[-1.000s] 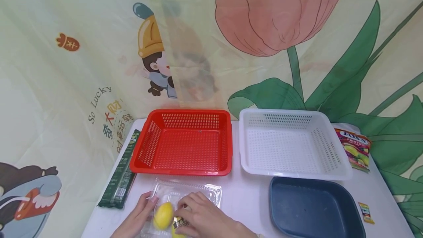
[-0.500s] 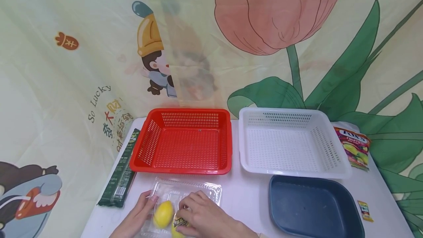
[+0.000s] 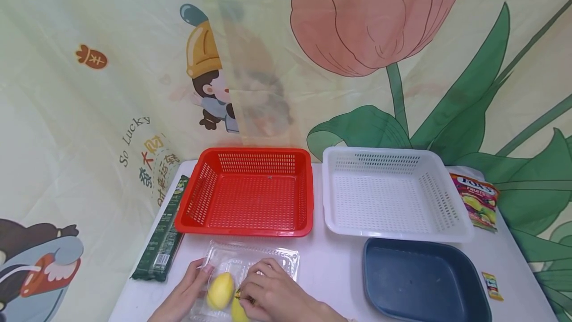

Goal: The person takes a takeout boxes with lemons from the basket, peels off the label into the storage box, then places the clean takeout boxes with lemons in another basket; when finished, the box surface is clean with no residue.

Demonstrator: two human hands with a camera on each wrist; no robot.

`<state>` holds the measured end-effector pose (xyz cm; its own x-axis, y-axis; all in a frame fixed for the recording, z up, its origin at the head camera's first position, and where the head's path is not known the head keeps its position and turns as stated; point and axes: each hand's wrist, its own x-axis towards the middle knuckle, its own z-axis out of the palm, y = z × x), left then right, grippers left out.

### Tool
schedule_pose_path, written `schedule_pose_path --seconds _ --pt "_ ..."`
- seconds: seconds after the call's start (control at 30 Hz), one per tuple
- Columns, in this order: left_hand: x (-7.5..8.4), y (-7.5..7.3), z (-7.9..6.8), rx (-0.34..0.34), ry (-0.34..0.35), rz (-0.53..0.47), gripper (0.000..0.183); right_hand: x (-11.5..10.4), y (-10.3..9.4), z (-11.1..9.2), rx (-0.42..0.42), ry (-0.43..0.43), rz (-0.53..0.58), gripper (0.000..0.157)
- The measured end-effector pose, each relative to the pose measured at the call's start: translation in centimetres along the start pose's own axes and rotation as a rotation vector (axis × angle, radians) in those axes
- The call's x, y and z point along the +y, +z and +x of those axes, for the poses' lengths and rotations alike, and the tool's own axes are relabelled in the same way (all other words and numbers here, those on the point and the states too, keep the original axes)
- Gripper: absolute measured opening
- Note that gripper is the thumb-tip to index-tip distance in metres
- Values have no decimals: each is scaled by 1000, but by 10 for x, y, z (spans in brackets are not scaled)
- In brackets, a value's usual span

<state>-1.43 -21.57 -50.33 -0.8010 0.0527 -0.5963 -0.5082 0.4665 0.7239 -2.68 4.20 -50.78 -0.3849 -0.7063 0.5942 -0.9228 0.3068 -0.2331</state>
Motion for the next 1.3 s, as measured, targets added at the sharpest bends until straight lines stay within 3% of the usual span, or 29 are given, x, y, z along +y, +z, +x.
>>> schedule_pose_path --seconds 0.17,0.33,0.63,0.87,1.03,1.2,1.3 --pt "0 1 0 5 -12 7 87 1 -1 -1 75 13 84 7" --pt "0 2 0 11 -25 13 87 0 -6 -4 57 66 228 11" --pt "0 1 1 -3 -26 5 89 1 -16 -9 77 73 285 28" --pt "0 0 1 5 5 8 84 14 -23 -25 380 129 321 22" --pt "0 1 1 9 -8 13 85 24 -42 -45 474 378 294 32" --pt "0 2 3 10 -21 13 90 29 -71 -67 447 762 190 32" --pt "0 2 3 7 -31 10 94 34 -90 -81 436 933 156 27"
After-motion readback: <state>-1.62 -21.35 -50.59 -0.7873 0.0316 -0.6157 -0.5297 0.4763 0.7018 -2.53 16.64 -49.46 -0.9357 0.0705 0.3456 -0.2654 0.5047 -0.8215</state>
